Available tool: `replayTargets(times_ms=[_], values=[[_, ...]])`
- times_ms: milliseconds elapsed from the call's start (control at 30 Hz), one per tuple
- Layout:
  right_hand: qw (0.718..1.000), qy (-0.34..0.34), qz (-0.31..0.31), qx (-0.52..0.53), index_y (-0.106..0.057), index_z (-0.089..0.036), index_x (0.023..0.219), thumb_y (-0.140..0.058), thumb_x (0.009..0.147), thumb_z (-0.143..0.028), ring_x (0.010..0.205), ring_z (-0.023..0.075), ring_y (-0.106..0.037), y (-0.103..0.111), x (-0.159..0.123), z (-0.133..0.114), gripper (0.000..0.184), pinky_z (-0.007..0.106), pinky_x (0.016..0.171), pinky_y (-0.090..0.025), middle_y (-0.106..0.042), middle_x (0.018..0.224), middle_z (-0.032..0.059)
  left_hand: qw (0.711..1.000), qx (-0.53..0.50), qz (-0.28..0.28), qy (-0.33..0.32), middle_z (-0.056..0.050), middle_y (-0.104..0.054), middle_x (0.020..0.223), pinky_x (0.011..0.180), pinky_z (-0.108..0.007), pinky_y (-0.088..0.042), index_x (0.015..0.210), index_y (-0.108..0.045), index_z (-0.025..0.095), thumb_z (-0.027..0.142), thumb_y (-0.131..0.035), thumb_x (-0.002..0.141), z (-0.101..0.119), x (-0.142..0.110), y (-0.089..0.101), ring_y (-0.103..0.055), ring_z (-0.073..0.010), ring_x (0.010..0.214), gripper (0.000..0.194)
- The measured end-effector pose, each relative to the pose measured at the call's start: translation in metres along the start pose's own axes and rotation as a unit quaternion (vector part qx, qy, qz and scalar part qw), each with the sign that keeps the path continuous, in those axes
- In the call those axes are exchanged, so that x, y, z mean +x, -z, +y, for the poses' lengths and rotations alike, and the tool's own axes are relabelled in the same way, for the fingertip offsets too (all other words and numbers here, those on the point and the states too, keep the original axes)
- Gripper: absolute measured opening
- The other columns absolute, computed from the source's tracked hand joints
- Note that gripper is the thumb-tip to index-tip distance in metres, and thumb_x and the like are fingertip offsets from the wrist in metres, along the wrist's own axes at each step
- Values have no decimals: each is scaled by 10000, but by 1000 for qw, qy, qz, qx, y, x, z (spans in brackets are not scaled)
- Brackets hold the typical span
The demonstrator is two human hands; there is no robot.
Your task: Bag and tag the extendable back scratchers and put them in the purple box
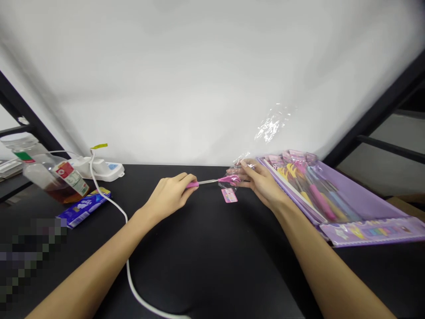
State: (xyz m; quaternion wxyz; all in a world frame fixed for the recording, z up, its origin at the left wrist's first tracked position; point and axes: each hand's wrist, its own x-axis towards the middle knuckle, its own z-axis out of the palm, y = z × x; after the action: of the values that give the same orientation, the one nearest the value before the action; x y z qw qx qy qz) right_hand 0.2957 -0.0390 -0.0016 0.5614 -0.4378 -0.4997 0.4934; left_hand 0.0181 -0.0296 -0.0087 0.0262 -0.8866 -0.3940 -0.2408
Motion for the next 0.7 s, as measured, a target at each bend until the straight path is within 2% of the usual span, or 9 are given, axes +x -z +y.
replayTargets(times_ms=[133, 333, 533, 633, 700], values=[[1000, 15, 11, -11, -660, -234, 969, -741, 827, -486, 876, 221, -729, 1, 1, 3, 300, 367, 725, -635, -740, 896, 33, 999, -19, -9, 33, -10, -695, 962, 659, -290, -436, 1019, -557, 226, 370, -452, 1019, 2, 1, -1, -668, -188, 760, 178], [999, 52, 8, -8, -694, -228, 1026, -760, 822, -451, 820, 182, -708, 1, 3, 7, 309, 393, 783, -644, -712, 837, 2, 995, -81, -18, 47, 7, -709, 954, 678, -280, -442, 1049, -566, 245, 375, -425, 1033, 7, 0, -6, -666, -172, 763, 192], [999, 1, -31, 35, -701, -184, 935, -797, 782, -461, 764, 197, -737, -21, 1, 15, 331, 338, 710, -629, -749, 834, 51, 992, -103, 13, 71, 4, -700, 921, 687, -272, -448, 1045, -586, 237, 373, -490, 1007, 11, -1, -12, -654, -164, 764, 171], [997, -3, -7, 75, -701, -168, 861, -814, 756, -475, 714, 190, -737, -31, -1, 17, 344, 306, 677, -621, -747, 774, 57, 990, -117, 24, 81, 9, -691, 880, 686, -273, -449, 1062, -599, 236, 383, -517, 993, 10, 0, -11, -638, -159, 740, 182], [994, 13, 28, 104, -690, -170, 812, -843, 721, -466, 696, 184, -736, -31, 1, 16, 345, 288, 667, -617, -738, 730, 45, 989, -119, 28, 87, 8, -692, 862, 684, -275, -453, 1098, -613, 237, 396, -547, 976, 7, 1, -8, -634, -160, 729, 211]])
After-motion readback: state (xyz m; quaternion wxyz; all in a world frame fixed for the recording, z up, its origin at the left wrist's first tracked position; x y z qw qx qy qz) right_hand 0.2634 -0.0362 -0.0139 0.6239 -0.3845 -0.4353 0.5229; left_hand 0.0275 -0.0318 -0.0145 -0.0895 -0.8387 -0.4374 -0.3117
